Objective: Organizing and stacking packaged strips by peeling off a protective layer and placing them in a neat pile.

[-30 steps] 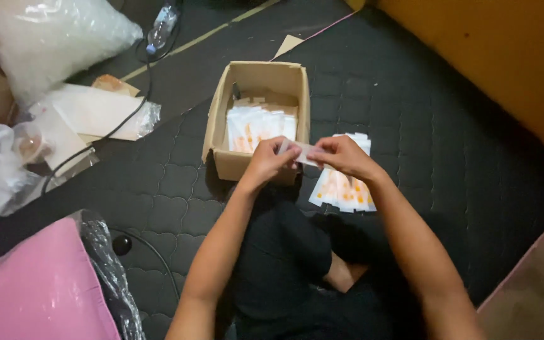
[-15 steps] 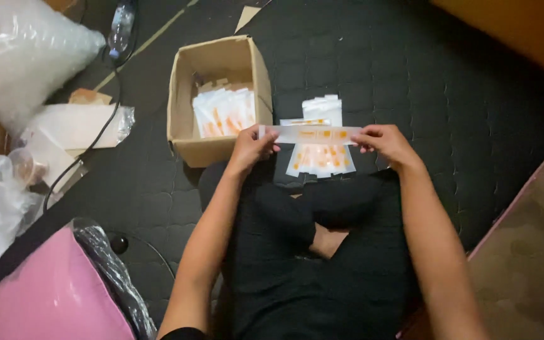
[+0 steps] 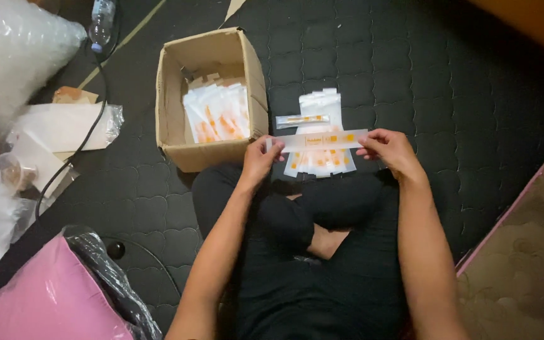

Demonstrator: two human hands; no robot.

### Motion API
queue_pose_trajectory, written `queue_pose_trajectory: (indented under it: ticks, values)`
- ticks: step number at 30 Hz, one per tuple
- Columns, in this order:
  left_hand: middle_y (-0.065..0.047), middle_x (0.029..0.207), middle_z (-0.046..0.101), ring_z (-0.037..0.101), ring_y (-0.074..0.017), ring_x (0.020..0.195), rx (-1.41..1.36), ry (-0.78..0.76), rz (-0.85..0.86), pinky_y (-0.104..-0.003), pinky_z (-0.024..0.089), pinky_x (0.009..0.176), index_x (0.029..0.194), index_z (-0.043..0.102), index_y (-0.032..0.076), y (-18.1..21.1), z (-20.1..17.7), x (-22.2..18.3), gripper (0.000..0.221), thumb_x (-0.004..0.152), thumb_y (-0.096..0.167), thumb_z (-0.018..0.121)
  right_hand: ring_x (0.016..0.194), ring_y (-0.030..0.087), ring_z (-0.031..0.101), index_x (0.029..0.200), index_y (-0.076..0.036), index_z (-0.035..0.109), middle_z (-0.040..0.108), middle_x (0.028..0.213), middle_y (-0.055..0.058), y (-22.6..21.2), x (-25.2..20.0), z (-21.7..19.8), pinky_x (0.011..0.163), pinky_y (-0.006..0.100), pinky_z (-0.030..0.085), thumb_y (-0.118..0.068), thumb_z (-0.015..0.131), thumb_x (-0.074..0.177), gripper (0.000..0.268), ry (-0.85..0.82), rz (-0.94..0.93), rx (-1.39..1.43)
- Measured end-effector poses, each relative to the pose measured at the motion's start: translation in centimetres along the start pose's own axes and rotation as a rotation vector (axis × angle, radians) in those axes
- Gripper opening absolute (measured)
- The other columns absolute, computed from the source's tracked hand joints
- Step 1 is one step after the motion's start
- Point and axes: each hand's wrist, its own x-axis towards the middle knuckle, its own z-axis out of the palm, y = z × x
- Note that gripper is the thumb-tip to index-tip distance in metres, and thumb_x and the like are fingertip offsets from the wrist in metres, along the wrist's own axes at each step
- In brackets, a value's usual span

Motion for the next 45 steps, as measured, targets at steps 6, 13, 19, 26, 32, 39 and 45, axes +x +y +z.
queue_pose_trajectory:
  ticks: [6, 13, 19, 26, 32, 39, 45]
  values:
    - [-0.022, 0.078, 0.074, 0.074, -0.0202, 0.062, -0.214, -0.018, -0.062, -0.028, 0.062, 0.057, 0.1, 0.07, -0.006, 0.7, -0.1, -0.4, 0.019, 0.093, 0.011, 0.074, 0.075, 0.023, 0.075, 0.108, 0.001, 0.07, 0.072, 0.09, 0.019, -0.9, -0.5, 0.6, 0.068, 0.031, 0.065, -0.009, 0.073, 0.096, 0.017, 0.0, 0.011, 0.006]
    - [-0.022, 0.076, 0.073, 0.074, -0.0203, 0.061, -0.181, -0.026, -0.029, -0.029, 0.062, 0.055, 0.099, 0.072, -0.006, -0.8, 0.1, 0.1, 0.017, 0.092, 0.009, 0.074, 0.075, 0.022, 0.075, 0.11, 0.002, 0.069, 0.071, 0.091, 0.017, 0.2, 0.3, 0.4, 0.068, 0.031, 0.065, -0.01, 0.074, 0.095, 0.02, -0.015, -0.003, 0.002]
    - [-0.022, 0.076, 0.073, 0.074, -0.0216, 0.061, -0.124, -0.036, -0.01, -0.031, 0.062, 0.055, 0.099, 0.072, -0.005, -1.3, 0.1, -0.5, 0.013, 0.093, 0.007, 0.072, 0.074, 0.019, 0.073, 0.109, 0.0, 0.07, 0.07, 0.087, 0.014, -0.3, -0.6, 1.0, 0.067, 0.027, 0.064, -0.012, 0.076, 0.094, 0.02, 0.018, -0.055, 0.049]
    - [-0.025, 0.086, 0.074, 0.07, -0.0364, 0.082, 0.339, -0.399, 0.113, -0.048, 0.055, 0.078, 0.098, 0.074, 0.003, -4.4, 3.2, -3.8, 0.013, 0.09, 0.012, 0.069, 0.065, 0.018, 0.073, 0.103, -0.012, 0.073, 0.071, 0.079, 0.01, 1.8, 1.6, 0.9, 0.056, 0.024, 0.056, -0.023, 0.079, 0.095, 0.015, 0.103, -0.214, -0.011]
    - [-0.024, 0.107, 0.075, 0.071, -0.0462, 0.104, 0.695, -0.662, 0.061, -0.055, 0.057, 0.091, 0.116, 0.074, 0.008, 2.3, 7.2, -9.2, 0.036, 0.087, 0.028, 0.07, 0.063, 0.007, 0.063, 0.101, -0.014, 0.075, 0.068, 0.074, 0.001, 2.2, 0.1, 3.2, 0.057, 0.018, 0.052, -0.021, 0.076, 0.091, 0.012, 0.105, -0.279, -0.024]
    - [-0.022, 0.098, 0.071, 0.076, -0.0311, 0.072, -0.066, -0.11, 0.023, -0.04, 0.067, 0.06, 0.117, 0.071, -0.002, 6.4, 10.7, -3.6, 0.036, 0.094, 0.024, 0.076, 0.063, 0.006, 0.06, 0.106, -0.009, 0.076, 0.066, 0.074, 0.001, -2.1, -4.8, 6.7, 0.053, 0.019, 0.055, -0.02, 0.082, 0.088, 0.022, 0.02, -0.329, 0.043]
    - [-0.012, 0.077, 0.066, 0.065, -0.0168, 0.058, -0.223, 0.033, 0.148, -0.028, 0.06, 0.047, 0.091, 0.074, 0.0, 9.2, 11.1, -3.3, 0.021, 0.088, 0.021, 0.079, 0.059, 0.008, 0.065, 0.114, -0.005, 0.069, 0.065, 0.075, 0.001, -5.0, -9.3, 8.1, 0.052, 0.023, 0.062, -0.021, 0.082, 0.091, 0.031, -0.004, -0.259, 0.316]
